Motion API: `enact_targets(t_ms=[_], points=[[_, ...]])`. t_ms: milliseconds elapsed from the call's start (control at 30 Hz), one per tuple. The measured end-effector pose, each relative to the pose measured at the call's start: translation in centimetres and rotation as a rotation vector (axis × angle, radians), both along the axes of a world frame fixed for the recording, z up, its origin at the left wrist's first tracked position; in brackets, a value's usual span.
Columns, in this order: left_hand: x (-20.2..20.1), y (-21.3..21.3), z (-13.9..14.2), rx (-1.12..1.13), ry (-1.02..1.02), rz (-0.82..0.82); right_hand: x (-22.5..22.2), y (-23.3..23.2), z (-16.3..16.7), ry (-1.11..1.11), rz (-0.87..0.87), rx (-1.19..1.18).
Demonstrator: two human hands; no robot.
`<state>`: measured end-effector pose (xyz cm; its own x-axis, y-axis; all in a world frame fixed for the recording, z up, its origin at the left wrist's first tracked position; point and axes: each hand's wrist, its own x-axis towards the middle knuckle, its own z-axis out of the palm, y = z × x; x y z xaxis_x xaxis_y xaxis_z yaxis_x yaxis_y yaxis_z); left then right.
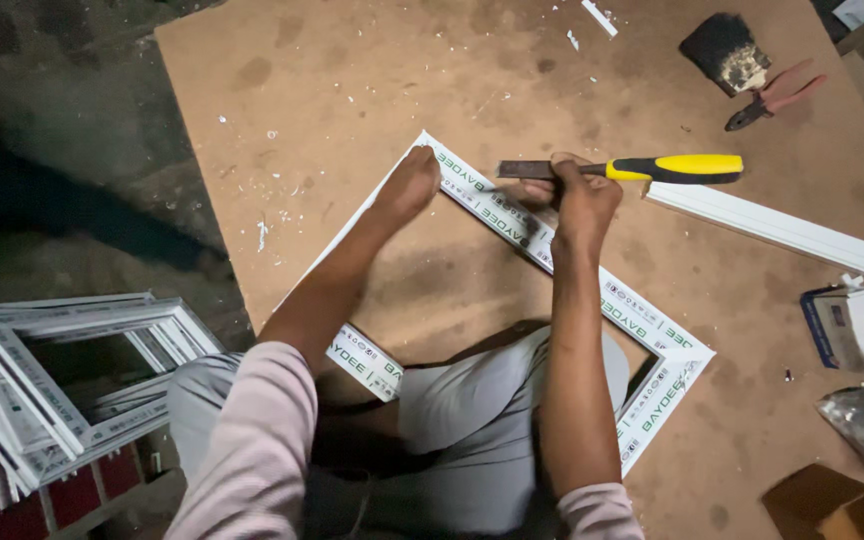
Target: The person sits on the floor at a low workbench and files the edges of a white uPVC window frame using a hand file. They hold the frame steady, file along its edges and corners, and rotate the frame to file different sides.
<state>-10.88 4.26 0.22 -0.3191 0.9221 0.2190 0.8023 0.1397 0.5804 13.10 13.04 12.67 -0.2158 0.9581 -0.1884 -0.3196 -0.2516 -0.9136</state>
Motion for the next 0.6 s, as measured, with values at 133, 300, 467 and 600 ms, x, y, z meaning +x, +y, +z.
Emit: enact_targets(t_ms=[133,300,467,600], points=[[-2.2,1.8,0.2,-0.067,-0.039,-0.026,0.1,0.1,-0.1,-0.011,-0.009,-0.017],[-6.2,3.4,1.6,0.151,0.157,0.064,-0.1,0.3,-0.1,-0.045,-0.022,-0.018],[-5.9,1.8,1.6,0.134,0.088,-0.132,0.0,0.5,-0.3,0.0,-0.011,-0.012],[-3.0,0.7,0.5,0.16,0.166,-0.286,0.2,0.5,-0.5,0.009,-0.006,-0.019]])
